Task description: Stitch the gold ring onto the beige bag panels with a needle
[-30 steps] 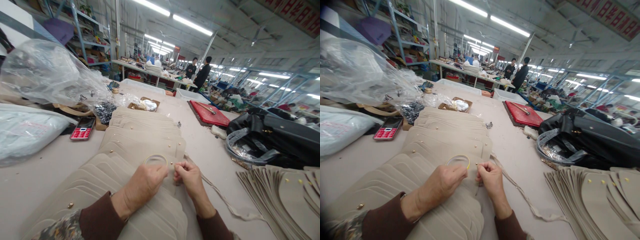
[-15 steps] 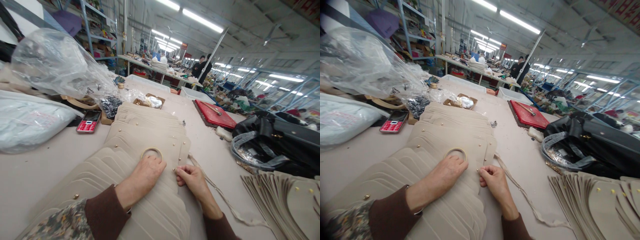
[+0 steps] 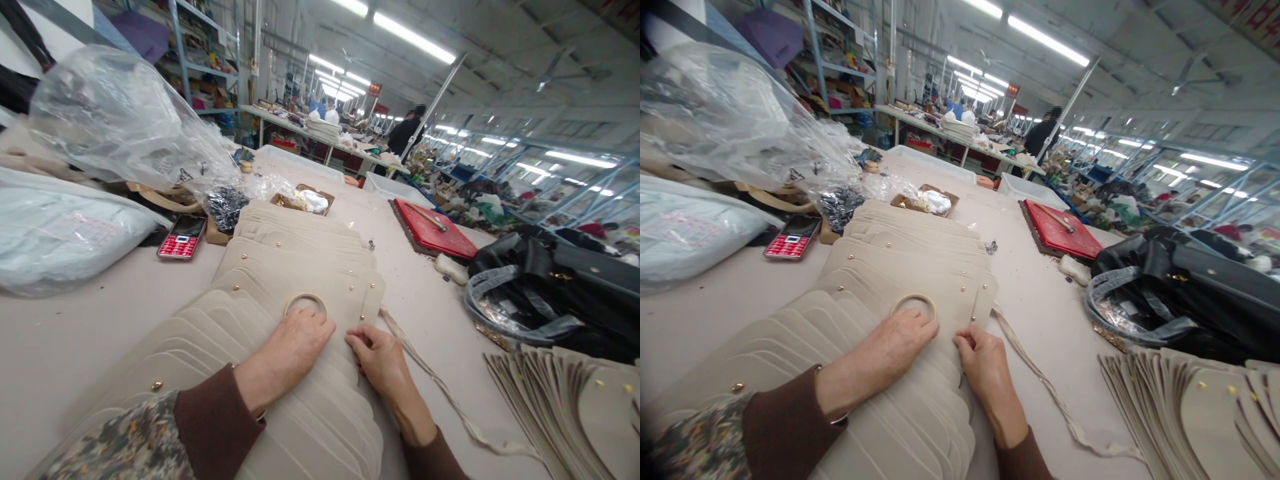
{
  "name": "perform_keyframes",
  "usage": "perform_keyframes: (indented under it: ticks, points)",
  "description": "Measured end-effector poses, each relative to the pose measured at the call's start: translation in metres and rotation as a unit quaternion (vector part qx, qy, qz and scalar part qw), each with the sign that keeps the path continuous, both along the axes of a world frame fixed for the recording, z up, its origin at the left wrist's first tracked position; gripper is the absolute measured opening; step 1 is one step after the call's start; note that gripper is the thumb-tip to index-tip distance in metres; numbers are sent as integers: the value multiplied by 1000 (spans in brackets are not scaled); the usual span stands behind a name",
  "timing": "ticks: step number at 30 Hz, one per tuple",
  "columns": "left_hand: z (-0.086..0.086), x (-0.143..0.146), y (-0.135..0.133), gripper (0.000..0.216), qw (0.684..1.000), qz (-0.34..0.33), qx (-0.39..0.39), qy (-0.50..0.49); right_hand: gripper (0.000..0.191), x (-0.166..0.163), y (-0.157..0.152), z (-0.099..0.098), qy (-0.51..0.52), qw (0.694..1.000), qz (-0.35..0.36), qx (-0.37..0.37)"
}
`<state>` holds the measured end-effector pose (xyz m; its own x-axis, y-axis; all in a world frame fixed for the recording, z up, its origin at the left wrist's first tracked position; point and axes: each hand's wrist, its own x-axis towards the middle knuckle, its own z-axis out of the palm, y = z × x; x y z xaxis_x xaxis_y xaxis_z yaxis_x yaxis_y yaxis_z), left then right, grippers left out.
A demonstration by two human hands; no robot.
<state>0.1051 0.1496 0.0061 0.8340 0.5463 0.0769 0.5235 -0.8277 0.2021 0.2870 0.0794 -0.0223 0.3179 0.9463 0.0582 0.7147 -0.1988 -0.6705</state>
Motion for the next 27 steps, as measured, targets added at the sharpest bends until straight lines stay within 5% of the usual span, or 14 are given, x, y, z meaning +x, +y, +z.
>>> perform_keyframes:
  ticks: [11, 27]
  points:
    - [3, -2, 0, 13, 1000, 2, -5, -2, 19, -7, -11, -1, -63, 996, 11, 68]
    - [1, -9, 2, 20, 989, -16, -11, -144, 16, -12, -1, 14, -70, 996, 51, -16]
